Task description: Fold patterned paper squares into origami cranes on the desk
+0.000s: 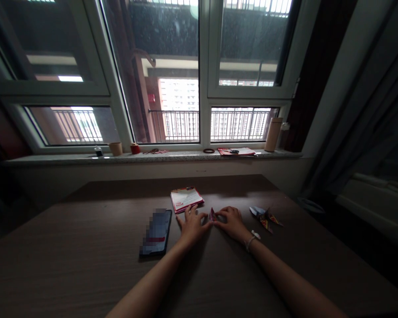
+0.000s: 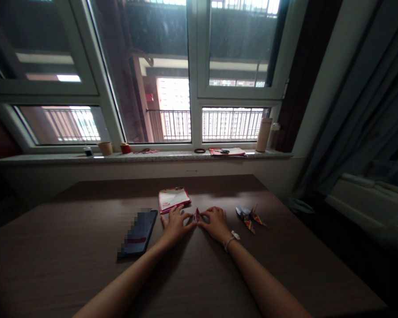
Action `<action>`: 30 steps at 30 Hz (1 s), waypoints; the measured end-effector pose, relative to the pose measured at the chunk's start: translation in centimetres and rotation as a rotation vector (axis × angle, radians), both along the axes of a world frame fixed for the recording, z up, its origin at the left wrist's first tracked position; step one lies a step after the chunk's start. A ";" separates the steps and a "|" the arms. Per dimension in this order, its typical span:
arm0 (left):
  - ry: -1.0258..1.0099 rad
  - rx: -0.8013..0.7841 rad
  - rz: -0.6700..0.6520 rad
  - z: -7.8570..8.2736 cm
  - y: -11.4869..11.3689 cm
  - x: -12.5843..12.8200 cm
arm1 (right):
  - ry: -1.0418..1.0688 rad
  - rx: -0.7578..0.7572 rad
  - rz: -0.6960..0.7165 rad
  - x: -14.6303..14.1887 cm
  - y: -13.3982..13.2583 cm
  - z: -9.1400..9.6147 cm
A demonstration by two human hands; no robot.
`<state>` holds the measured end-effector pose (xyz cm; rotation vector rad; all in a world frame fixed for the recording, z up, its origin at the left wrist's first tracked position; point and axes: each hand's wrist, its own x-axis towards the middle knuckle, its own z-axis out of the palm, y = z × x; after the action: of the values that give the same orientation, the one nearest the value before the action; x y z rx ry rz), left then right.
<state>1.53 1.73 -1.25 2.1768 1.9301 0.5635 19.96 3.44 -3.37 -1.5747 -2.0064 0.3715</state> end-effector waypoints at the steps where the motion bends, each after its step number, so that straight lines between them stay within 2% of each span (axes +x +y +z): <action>1: -0.001 0.002 -0.003 -0.1 0.0 0.0 | 0.007 0.007 0.003 0.0 0.0 0.0; 15: -0.111 0.009 -0.024 -0.2 -0.1 0.0 | 0.153 0.051 0.046 -0.1 -0.2 0.4; 24: -0.223 0.038 -0.057 -0.1 0.0 -0.1 | 0.245 0.037 0.008 0.0 0.4 -0.5; 30: -0.249 0.059 -0.082 0.3 -0.1 0.0 | 0.300 0.042 0.038 0.2 0.7 -0.5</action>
<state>1.50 1.66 -0.96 2.0931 1.7085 0.8424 20.14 4.11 -3.89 -1.3666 -1.8023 0.5423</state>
